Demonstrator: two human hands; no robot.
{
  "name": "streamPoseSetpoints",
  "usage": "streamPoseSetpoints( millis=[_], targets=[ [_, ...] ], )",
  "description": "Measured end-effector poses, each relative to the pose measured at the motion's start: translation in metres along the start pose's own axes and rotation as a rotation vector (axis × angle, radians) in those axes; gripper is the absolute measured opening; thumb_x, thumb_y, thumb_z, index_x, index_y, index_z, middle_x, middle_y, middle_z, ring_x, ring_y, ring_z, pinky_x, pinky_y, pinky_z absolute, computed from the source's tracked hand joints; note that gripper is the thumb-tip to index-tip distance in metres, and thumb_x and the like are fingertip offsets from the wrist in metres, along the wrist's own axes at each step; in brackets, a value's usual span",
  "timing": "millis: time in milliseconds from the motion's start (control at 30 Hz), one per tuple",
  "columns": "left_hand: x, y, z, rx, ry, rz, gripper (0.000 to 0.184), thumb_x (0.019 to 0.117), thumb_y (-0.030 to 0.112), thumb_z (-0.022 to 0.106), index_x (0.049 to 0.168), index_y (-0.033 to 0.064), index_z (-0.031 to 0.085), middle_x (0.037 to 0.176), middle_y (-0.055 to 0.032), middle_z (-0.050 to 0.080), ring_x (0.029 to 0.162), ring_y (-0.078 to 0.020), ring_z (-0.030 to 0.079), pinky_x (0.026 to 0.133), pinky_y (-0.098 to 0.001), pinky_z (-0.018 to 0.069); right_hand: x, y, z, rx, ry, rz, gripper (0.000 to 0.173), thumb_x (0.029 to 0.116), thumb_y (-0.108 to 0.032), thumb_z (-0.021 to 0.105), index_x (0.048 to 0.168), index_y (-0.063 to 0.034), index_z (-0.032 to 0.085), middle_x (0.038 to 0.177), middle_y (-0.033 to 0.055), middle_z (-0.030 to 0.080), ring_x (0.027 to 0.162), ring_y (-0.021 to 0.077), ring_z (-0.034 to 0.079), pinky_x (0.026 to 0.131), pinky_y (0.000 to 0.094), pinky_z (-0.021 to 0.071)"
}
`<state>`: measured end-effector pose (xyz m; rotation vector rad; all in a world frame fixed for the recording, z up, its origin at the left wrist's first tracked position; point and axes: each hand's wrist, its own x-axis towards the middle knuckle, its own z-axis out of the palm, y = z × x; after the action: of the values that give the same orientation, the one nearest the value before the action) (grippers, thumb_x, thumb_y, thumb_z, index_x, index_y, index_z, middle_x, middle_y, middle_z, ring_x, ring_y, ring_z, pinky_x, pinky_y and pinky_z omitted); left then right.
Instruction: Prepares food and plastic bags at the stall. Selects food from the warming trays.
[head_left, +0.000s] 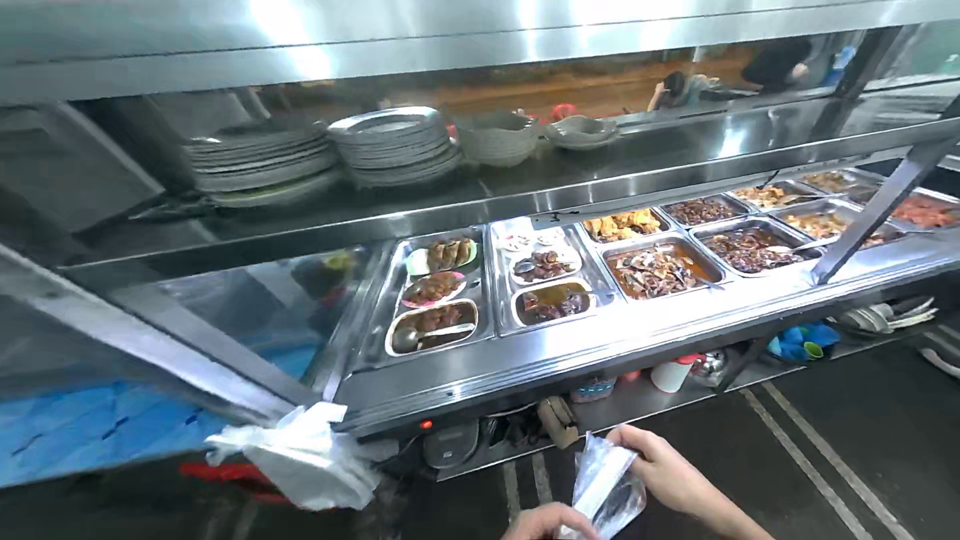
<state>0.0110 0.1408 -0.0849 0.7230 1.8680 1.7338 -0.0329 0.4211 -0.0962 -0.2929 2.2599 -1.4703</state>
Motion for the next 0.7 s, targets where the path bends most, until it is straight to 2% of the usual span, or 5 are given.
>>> streamPoseSetpoints(
  millis=[100, 200, 367, 533, 700],
  targets=[
    [0.015, -0.001, -0.029, 0.079, -0.145, -0.005, 0.027, 0.1017, 0.018, 0.060, 0.119, 0.0009, 0.072, 0.110, -0.0132, 0.071, 0.096, -0.0143, 0.067, 0.089, -0.0354, 0.0556, 0.014, -0.008, 0.005, 0.000, 0.062, 0.073, 0.026, 0.1041, -0.015, 0.048, 0.122, -0.0090, 0.065, 0.104, 0.0076, 0.070, 0.084, 0.0160, 0.069, 0.077, 0.0402, 0.0590],
    [0.026, 0.000, -0.050, 0.074, -0.214, 0.033, 0.029, 0.1026, 0.022, 0.060, 0.118, 0.0016, 0.073, 0.107, -0.0120, 0.071, 0.095, -0.0131, 0.066, 0.087, -0.0327, 0.0542, 0.020, -0.011, 0.006, -0.021, 0.088, 0.095, 0.027, 0.1025, -0.014, 0.049, 0.123, -0.0078, 0.066, 0.107, 0.0092, 0.070, 0.095, 0.0181, 0.068, 0.087, 0.0433, 0.0563],
    [0.043, -0.003, -0.065, -0.100, -0.213, 0.150, 0.033, 0.1030, 0.027, 0.058, 0.113, -0.0007, 0.072, 0.097, -0.0033, 0.068, 0.082, -0.0020, 0.060, 0.075, -0.0209, 0.0512, 0.019, 0.000, 0.003, 0.069, 0.110, 0.056, 0.024, 0.0980, -0.015, 0.056, 0.118, -0.0083, 0.067, 0.094, 0.0045, 0.070, 0.085, 0.0137, 0.068, 0.079, 0.0383, 0.0571],
    [0.054, -0.009, -0.065, -0.217, -0.113, 0.201, 0.021, 0.0946, 0.024, 0.071, 0.106, 0.0058, 0.072, 0.088, 0.0052, 0.061, 0.067, 0.0050, 0.049, 0.058, -0.0125, 0.0419, 0.023, -0.003, 0.003, 0.154, 0.083, 0.031, 0.022, 0.0977, -0.019, 0.060, 0.116, -0.0076, 0.066, 0.091, 0.0023, 0.069, 0.081, 0.0106, 0.066, 0.075, 0.0328, 0.0568],
    [0.048, -0.021, -0.074, -0.173, -0.017, 0.276, 0.006, 0.0908, 0.009, 0.069, 0.095, 0.0077, 0.072, 0.094, 0.0019, 0.063, 0.086, 0.0016, 0.055, 0.073, -0.0134, 0.0460, 0.031, -0.011, 0.005, 0.237, 0.059, 0.022, 0.023, 0.0968, -0.018, 0.061, 0.117, -0.0069, 0.065, 0.091, 0.0008, 0.069, 0.080, 0.0082, 0.067, 0.074, 0.0299, 0.0576]
  ],
)
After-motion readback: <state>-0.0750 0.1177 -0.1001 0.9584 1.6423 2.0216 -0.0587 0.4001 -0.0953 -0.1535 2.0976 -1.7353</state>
